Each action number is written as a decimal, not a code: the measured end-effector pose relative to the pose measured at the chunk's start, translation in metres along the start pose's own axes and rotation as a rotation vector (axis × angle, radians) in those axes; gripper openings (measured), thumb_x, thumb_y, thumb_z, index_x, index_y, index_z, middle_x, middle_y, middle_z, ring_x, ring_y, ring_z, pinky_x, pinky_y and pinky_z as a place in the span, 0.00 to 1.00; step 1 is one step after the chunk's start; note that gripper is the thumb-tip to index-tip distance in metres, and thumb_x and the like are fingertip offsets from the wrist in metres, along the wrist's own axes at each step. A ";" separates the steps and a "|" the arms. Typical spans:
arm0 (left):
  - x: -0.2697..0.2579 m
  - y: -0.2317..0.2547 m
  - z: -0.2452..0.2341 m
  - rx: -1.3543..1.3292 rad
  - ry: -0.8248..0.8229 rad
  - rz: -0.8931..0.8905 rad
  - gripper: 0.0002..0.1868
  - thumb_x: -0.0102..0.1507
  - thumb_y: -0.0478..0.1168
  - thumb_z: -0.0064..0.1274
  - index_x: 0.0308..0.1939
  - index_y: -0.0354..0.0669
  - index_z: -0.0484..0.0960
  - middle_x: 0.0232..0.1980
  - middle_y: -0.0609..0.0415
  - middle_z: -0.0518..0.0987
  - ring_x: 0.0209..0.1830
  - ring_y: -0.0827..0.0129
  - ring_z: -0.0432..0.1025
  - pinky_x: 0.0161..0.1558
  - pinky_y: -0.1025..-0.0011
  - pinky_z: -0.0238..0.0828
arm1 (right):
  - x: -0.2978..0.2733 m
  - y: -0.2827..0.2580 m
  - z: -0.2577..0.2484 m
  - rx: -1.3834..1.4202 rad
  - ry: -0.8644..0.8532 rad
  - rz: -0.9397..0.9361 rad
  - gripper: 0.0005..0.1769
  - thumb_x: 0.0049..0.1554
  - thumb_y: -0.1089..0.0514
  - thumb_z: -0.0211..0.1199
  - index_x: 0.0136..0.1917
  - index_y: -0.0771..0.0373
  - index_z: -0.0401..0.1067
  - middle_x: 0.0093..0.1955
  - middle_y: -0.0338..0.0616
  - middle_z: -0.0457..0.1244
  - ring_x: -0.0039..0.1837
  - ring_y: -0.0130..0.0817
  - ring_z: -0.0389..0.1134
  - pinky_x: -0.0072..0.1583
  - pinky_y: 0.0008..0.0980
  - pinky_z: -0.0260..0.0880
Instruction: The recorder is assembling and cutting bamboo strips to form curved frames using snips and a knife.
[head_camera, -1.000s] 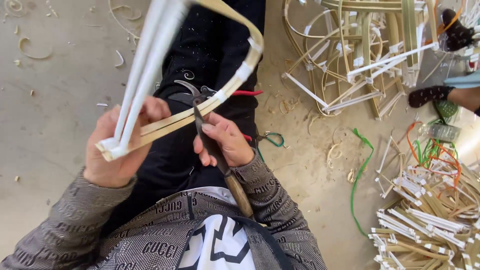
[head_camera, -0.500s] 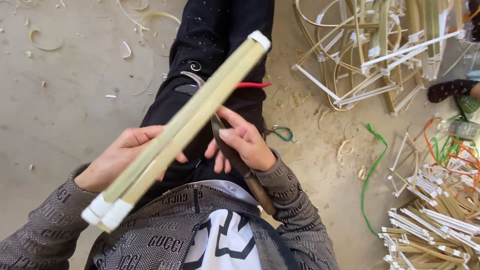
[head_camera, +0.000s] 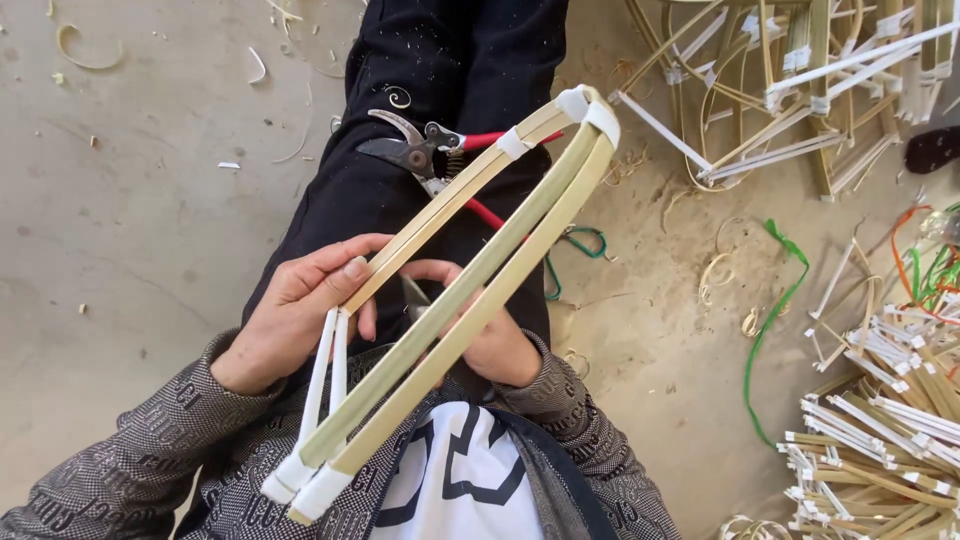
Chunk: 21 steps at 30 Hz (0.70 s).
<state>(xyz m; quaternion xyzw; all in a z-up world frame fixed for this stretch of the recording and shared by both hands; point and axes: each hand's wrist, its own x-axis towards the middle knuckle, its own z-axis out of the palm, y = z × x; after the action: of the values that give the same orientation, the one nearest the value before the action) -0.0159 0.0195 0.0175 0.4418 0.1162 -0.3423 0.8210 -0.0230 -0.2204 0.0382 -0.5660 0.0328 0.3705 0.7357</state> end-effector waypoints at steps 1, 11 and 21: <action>0.001 -0.001 0.005 0.000 -0.001 -0.006 0.24 0.74 0.44 0.41 0.72 0.37 0.72 0.28 0.56 0.80 0.19 0.84 0.66 0.22 0.85 0.61 | 0.001 0.005 0.005 0.004 0.003 0.002 0.25 0.66 0.64 0.57 0.74 0.71 0.61 0.47 0.39 0.66 0.44 0.24 0.69 0.47 0.22 0.72; 0.004 -0.010 0.014 0.018 0.096 0.057 0.20 0.75 0.46 0.36 0.59 0.37 0.77 0.26 0.61 0.75 0.16 0.86 0.64 0.19 0.85 0.60 | -0.005 0.001 0.032 0.253 -0.091 0.257 0.40 0.69 0.57 0.53 0.85 0.59 0.34 0.39 0.48 0.67 0.35 0.29 0.69 0.38 0.26 0.72; 0.001 -0.006 0.012 -0.011 0.122 -0.001 0.17 0.75 0.44 0.38 0.53 0.35 0.78 0.31 0.62 0.77 0.23 0.87 0.65 0.25 0.85 0.61 | 0.002 -0.010 0.044 0.287 -0.105 0.262 0.45 0.68 0.58 0.56 0.88 0.47 0.33 0.36 0.45 0.66 0.32 0.27 0.66 0.35 0.24 0.67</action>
<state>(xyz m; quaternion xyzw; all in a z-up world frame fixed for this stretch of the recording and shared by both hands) -0.0202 0.0073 0.0196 0.4571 0.1681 -0.3146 0.8148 -0.0323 -0.1821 0.0611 -0.4261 0.1202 0.4835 0.7552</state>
